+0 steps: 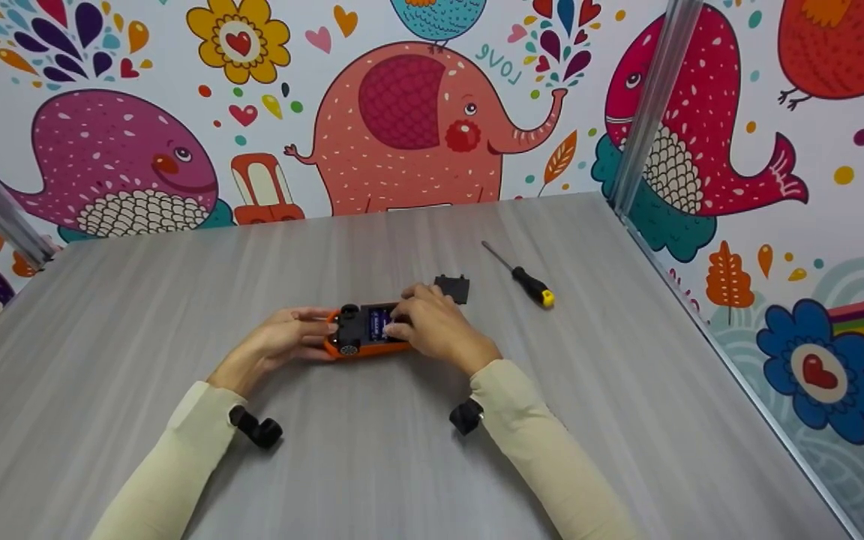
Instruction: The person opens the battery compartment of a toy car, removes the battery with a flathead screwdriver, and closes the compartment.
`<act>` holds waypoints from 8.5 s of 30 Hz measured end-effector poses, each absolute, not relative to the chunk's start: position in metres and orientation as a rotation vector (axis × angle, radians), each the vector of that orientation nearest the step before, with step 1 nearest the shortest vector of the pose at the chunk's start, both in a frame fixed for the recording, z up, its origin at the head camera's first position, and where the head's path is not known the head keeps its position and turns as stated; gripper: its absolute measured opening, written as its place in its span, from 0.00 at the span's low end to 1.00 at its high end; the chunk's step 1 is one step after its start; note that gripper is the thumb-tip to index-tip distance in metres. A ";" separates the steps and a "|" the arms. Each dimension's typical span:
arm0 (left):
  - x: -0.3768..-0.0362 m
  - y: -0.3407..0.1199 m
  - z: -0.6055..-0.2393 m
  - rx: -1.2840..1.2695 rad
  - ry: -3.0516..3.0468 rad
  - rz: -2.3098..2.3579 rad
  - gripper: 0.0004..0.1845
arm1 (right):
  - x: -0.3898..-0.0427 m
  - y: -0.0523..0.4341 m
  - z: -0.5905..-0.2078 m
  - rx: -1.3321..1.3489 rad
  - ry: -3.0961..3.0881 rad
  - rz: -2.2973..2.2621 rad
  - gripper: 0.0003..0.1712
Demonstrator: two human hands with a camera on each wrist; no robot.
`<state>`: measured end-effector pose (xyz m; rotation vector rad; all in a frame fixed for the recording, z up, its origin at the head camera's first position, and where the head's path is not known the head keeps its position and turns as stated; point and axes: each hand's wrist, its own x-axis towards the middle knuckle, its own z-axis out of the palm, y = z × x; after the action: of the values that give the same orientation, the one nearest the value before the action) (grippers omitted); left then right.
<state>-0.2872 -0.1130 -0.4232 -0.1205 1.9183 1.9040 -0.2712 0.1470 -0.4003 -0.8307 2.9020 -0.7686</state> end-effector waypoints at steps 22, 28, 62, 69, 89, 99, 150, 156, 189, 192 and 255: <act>-0.288 -0.113 -0.426 -0.097 1.926 1.892 0.26 | -0.271 0.147 -0.392 -0.894 2.815 -0.725 0.21; -0.288 -0.112 -0.426 -0.086 1.922 1.894 0.26 | -0.270 0.147 -0.391 -0.875 2.806 -0.728 0.18; -0.289 -0.113 -0.427 -0.103 1.922 1.882 0.26 | -0.282 0.173 -0.380 -0.739 2.616 -1.422 0.19; -0.289 -0.113 -0.429 -0.078 1.929 1.880 0.26 | -0.286 0.186 -0.374 -0.602 2.493 -1.633 0.21; -0.288 -0.113 -0.426 -0.084 1.934 1.865 0.27 | -0.309 0.233 -0.383 -0.072 2.177 -2.063 0.23; -0.289 -0.113 -0.428 -0.081 1.924 1.878 0.27 | -0.312 0.246 -0.391 0.015 2.212 -2.052 0.24; -0.289 -0.114 -0.429 -0.076 1.909 1.884 0.26 | -0.319 0.244 -0.421 0.297 2.560 -1.501 0.21; -0.289 -0.114 -0.429 -0.074 1.915 1.880 0.26 | -0.318 0.243 -0.420 0.264 2.574 -1.511 0.22; -0.289 -0.114 -0.429 -0.097 1.922 1.881 0.25 | -0.287 0.183 -0.372 -0.086 2.643 -1.317 0.17; -0.288 -0.114 -0.428 -0.094 1.912 1.881 0.26 | -0.283 0.178 -0.372 -0.171 2.670 -1.286 0.16; -0.288 -0.114 -0.428 -0.080 1.923 1.867 0.26 | -0.276 0.130 -0.391 -0.791 2.863 -0.634 0.23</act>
<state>-0.2884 -0.1137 -0.4284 -0.0801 1.9225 1.8668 -0.2757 0.1295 -0.3913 -0.7913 2.8627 -0.6339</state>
